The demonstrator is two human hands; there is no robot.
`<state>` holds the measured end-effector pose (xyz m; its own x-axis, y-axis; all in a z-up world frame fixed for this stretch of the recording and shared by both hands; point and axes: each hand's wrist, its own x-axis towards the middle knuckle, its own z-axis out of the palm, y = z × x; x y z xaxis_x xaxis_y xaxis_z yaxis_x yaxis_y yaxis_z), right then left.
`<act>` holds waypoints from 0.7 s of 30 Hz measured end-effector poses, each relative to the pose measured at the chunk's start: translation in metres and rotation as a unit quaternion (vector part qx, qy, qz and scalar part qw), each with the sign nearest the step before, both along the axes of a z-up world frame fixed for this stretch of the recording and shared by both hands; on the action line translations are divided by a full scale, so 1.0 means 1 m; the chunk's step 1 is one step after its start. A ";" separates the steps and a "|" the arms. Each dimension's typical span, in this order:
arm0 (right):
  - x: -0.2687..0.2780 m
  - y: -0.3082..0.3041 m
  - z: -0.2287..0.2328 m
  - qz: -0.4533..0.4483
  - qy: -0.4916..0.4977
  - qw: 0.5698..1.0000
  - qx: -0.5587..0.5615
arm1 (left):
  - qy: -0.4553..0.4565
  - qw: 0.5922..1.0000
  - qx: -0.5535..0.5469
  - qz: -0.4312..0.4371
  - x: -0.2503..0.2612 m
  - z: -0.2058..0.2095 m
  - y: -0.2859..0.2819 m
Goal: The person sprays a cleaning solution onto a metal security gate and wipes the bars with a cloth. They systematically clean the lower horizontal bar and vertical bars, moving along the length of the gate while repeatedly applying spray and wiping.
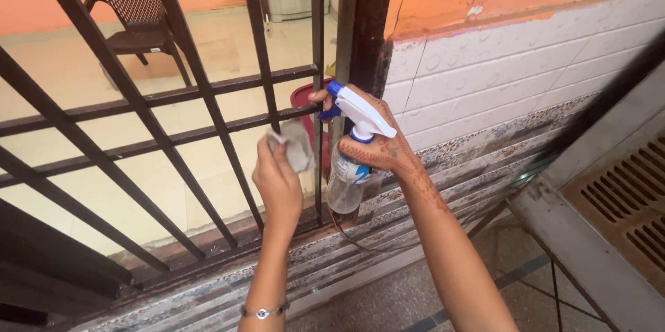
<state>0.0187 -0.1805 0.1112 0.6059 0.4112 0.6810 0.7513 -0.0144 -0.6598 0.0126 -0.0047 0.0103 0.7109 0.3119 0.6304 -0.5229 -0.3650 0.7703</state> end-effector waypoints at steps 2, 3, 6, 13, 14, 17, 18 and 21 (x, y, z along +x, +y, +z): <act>-0.002 0.000 0.000 -0.036 -0.016 0.999 -0.026 | 0.032 0.999 0.001 -0.004 0.000 -0.022 0.000; -0.002 0.000 0.001 -0.054 -0.026 0.997 -0.040 | 0.047 0.999 0.000 -0.006 0.002 -0.034 -0.001; -0.005 0.000 0.002 -0.082 0.009 0.996 -0.043 | 0.057 0.998 -0.006 -0.023 0.000 -0.075 -0.005; -0.001 -0.001 -0.003 -0.039 -0.008 0.999 -0.026 | 0.128 0.991 0.045 0.005 -0.011 -0.176 -0.001; 0.001 -0.001 -0.003 -0.018 -0.016 1.000 -0.014 | 0.190 0.981 0.047 -0.011 -0.017 -0.183 0.003; 0.001 -0.008 -0.005 0.007 -0.004 1.000 -0.013 | 0.304 0.952 0.024 0.003 -0.039 -0.177 0.002; 0.002 -0.010 -0.004 0.010 0.004 1.000 -0.020 | 0.328 0.944 0.009 0.018 -0.043 -0.164 -0.001; 0.004 -0.011 -0.006 0.019 -0.023 0.999 -0.026 | 0.449 0.891 -0.022 0.068 -0.076 -0.114 -0.009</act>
<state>0.0229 -0.1918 0.1054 0.5575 0.4685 0.6853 0.7821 -0.0195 -0.6229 -0.0639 -0.0138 -0.1034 0.8763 0.4433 -0.1884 0.3579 -0.3373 0.8707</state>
